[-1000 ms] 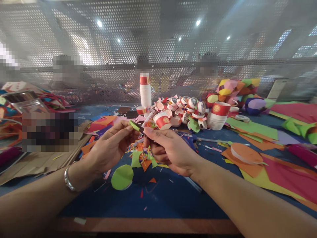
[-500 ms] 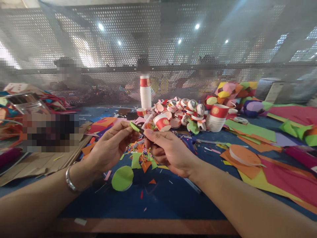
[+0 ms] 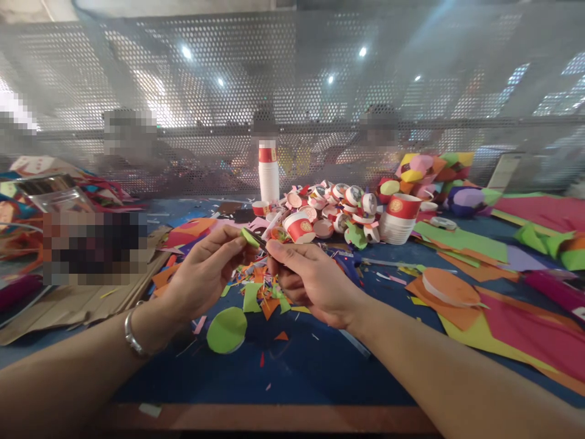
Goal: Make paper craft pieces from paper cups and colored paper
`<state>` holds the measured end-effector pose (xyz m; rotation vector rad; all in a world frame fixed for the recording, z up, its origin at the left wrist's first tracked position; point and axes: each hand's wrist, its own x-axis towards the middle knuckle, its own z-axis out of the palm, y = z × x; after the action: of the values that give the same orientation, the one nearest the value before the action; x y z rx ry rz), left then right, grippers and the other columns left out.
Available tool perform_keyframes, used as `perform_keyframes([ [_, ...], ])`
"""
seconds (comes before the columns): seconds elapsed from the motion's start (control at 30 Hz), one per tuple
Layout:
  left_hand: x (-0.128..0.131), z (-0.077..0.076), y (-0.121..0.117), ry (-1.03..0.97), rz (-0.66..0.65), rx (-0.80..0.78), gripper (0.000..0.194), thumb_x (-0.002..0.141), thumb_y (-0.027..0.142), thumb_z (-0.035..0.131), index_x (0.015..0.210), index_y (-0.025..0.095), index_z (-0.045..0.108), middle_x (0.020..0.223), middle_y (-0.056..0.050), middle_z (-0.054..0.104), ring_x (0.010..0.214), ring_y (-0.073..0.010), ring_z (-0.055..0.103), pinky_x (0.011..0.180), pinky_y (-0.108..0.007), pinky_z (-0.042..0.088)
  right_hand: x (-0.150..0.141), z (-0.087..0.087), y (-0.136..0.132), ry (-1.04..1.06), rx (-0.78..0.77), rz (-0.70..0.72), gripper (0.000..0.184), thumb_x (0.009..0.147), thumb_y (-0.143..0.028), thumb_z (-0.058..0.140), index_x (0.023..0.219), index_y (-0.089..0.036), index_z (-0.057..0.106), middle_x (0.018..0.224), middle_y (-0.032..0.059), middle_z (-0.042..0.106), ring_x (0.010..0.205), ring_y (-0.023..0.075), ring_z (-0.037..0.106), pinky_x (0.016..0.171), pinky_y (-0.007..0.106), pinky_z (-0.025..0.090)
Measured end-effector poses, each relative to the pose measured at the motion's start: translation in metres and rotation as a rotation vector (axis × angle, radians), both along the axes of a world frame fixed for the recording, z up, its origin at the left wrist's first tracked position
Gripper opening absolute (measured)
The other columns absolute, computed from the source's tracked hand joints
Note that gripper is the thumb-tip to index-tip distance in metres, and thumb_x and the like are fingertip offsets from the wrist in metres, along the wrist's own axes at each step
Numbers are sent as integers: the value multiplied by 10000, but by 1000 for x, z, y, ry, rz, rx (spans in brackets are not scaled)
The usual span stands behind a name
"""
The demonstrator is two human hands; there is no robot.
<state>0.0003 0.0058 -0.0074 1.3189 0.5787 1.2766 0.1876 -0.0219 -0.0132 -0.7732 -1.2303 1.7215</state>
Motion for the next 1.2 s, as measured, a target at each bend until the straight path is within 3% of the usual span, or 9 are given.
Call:
perform_keyframes([
  [0.43,0,-3,0,124,49,65,83,911,184,626,841,161,666,794,-19,660,731,-123,580,750,-249,490,-2,-1,1,11,39,-28,407,965,-493,618,715,-179,556,527,-109,201,449,40,90,394,186,82],
  [0.53,-2,-3,-1,173,110,92,138,916,165,584,787,179,632,743,4,618,697,-109,536,699,-226,457,-1,2,1,31,54,-77,407,942,-499,653,709,-183,545,534,-105,213,452,40,101,394,190,82],
  [0.63,-1,2,-3,146,117,7,200,904,135,521,716,194,556,711,8,608,668,-112,536,664,-230,455,1,5,2,42,74,-160,439,888,-547,706,706,-188,530,543,-101,231,461,41,120,400,192,90],
  [0.73,0,9,-7,128,-15,-207,269,946,174,444,686,188,515,644,-9,600,580,-112,532,570,-226,434,2,6,4,24,103,-207,453,866,-580,719,725,-190,536,542,-110,211,462,41,119,407,196,92],
  [0.9,1,19,-14,97,-383,-587,413,1048,307,332,722,158,537,551,15,474,465,-74,415,460,-168,346,-2,2,4,-17,218,-156,416,885,-558,713,783,-188,552,535,-125,209,455,40,120,405,194,94],
  [1.03,-2,19,-20,110,-630,-672,462,1066,381,299,753,148,545,584,7,478,472,-68,415,473,-153,365,-5,1,0,-49,284,-111,350,895,-510,726,863,-193,582,540,-114,312,447,39,197,401,192,134],
  [1.2,-4,23,-23,115,-715,-686,456,1069,388,287,759,162,532,555,13,458,451,-73,389,463,-152,347,-3,1,-2,-26,315,-18,280,871,-401,784,887,-170,628,654,-79,450,479,21,264,415,183,165],
])
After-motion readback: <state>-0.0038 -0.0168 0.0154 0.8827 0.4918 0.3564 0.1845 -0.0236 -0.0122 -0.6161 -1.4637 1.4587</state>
